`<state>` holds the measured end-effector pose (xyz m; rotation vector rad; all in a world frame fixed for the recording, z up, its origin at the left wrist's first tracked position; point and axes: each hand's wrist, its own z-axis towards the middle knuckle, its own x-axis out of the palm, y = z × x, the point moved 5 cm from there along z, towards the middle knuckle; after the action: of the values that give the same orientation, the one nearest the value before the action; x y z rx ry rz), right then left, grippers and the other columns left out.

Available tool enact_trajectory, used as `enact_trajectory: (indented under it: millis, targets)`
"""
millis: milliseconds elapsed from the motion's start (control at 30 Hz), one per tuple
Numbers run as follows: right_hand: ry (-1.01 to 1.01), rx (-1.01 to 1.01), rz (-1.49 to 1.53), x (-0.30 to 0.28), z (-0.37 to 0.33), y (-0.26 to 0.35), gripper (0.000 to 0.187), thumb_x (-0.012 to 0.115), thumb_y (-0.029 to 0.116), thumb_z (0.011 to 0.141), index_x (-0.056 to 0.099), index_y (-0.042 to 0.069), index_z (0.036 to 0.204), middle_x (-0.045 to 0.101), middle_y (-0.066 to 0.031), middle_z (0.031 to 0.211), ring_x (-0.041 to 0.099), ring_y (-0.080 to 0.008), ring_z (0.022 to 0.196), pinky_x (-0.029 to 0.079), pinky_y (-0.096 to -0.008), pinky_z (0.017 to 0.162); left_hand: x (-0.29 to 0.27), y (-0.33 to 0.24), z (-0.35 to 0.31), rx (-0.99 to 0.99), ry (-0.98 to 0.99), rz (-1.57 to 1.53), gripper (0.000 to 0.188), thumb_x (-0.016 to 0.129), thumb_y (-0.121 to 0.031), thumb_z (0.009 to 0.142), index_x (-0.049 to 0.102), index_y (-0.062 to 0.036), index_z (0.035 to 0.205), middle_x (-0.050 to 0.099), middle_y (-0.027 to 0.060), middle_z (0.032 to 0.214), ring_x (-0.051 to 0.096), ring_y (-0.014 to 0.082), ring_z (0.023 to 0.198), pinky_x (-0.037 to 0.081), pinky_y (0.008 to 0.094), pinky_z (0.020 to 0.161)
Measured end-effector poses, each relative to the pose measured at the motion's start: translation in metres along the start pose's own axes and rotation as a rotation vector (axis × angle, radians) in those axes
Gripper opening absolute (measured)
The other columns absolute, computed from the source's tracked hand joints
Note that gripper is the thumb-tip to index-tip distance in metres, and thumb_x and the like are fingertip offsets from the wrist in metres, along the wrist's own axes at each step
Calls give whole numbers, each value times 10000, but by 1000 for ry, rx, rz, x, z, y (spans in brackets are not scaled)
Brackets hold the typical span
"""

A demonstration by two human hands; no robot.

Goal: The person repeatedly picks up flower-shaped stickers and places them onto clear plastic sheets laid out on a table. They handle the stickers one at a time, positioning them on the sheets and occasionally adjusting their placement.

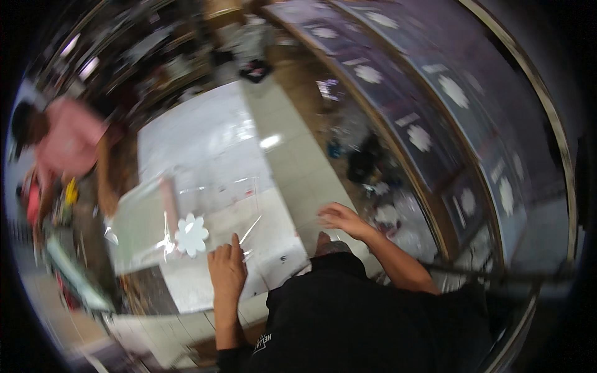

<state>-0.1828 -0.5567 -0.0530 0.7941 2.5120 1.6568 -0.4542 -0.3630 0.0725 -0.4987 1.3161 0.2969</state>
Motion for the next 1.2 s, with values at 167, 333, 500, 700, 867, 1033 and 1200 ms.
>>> enact_trajectory:
  millis: [167, 333, 500, 700, 867, 1033, 1200]
  targets:
    - [231, -117, 177, 57, -28, 92, 412, 600, 246, 1002, 517, 78, 1369, 488, -56, 1414, 548, -214, 1243, 479, -375, 1005, 22, -97, 51, 266, 29, -119, 559, 653, -67, 778, 556, 12, 1323, 560, 76, 854, 561, 268, 805, 386, 429, 721]
    - [-101, -262, -142, 22, -31, 79, 351, 539, 85, 988, 539, 56, 1338, 554, -75, 1333, 579, -210, 1203, 507, -351, 943, 52, -165, 67, 501, 122, -155, 614, 665, -136, 800, 509, 0, 1378, 542, 71, 871, 558, 258, 828, 392, 417, 732]
    - [-357, -248, 56, -46, -70, 50, 324, 430, -61, 926, 604, 16, 1187, 609, -88, 1216, 617, -173, 1071, 528, -320, 872, 59, -220, 70, 689, 264, -401, 650, 715, -248, 803, 512, -3, 1369, 570, 134, 1045, 554, 301, 960, 410, 434, 808]
    - [-663, -215, -144, -176, -156, -7, 187, 520, -64, 914, 639, 17, 1033, 652, -78, 1071, 639, -165, 961, 535, -305, 848, 72, -201, 79, 489, 267, -567, 553, 701, -269, 856, 551, -5, 1319, 558, 195, 1242, 517, 364, 1121, 396, 483, 950]
    - [-975, 15, -296, -276, -286, -26, 220, 495, -98, 866, 634, 19, 990, 666, -79, 935, 679, -190, 915, 550, -323, 810, 93, -125, 84, 113, 77, -465, 497, 657, -131, 884, 535, 5, 1346, 491, 247, 1352, 456, 430, 1256, 340, 514, 1084]
    - [-1286, -12, -305, -417, -382, -63, 204, 476, -86, 859, 607, 51, 933, 619, -39, 935, 639, -185, 858, 512, -328, 803, 125, -93, 63, -173, 114, -201, 534, 618, -162, 946, 464, -11, 1435, 323, 261, 1532, 298, 436, 1432, 256, 528, 1157]
    - [-1333, 355, -1022, -567, -426, -67, 162, 509, -40, 847, 613, 49, 934, 648, -70, 894, 636, -180, 840, 500, -330, 793, 146, -117, 55, -69, -8, 91, 688, 583, -409, 986, 361, 51, 1449, 349, 317, 1480, 397, 470, 1349, 391, 581, 1087]
